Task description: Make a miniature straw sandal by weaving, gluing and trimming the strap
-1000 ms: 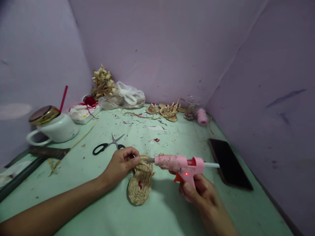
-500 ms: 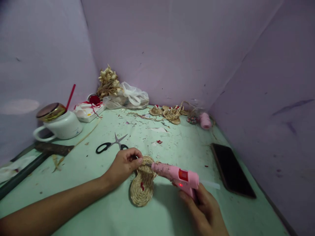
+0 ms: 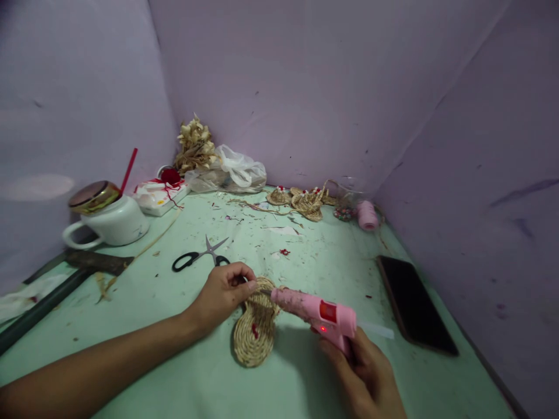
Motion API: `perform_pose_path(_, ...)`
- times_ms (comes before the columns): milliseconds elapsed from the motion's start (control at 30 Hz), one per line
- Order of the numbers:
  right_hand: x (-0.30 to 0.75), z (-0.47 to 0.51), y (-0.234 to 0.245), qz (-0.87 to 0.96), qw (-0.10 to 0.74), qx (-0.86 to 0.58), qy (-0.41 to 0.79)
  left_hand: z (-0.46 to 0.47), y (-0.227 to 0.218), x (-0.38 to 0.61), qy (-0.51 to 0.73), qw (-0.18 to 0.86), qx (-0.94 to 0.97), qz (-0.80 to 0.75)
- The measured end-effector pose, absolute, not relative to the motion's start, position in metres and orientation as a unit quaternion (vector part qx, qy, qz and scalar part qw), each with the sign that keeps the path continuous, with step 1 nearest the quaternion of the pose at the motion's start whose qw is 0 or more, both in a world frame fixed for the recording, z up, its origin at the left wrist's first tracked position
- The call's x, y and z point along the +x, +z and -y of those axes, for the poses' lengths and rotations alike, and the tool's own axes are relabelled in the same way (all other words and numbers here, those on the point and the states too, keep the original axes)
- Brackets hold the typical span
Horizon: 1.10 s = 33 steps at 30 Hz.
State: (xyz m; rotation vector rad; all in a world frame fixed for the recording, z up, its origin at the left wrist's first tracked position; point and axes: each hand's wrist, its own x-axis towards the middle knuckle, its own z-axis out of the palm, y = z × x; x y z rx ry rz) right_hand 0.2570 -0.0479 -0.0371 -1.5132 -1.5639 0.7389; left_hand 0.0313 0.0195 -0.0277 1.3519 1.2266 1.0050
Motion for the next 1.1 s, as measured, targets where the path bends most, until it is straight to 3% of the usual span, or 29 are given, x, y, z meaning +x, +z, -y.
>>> perform_pose_path(667, 0.258, 0.048, -0.042, 0.603, 0.423, -0.603, 0.306, -0.020, -0.028, 0.031, 0.421, 0.516, 0.548, -0.506)
perform_pose_path(1033, 0.263, 0.000, -0.029, 0.344, 0.539, -0.626, 0.446, -0.019, -0.027, 0.031, 0.417, 0.521, 0.545, -0.508)
perform_pose_path(1100, 0.266, -0.026, -0.026, 0.333, 0.506, -0.648, 0.462, -0.018, -0.027, 0.031, 0.412, 0.520, 0.547, -0.512)
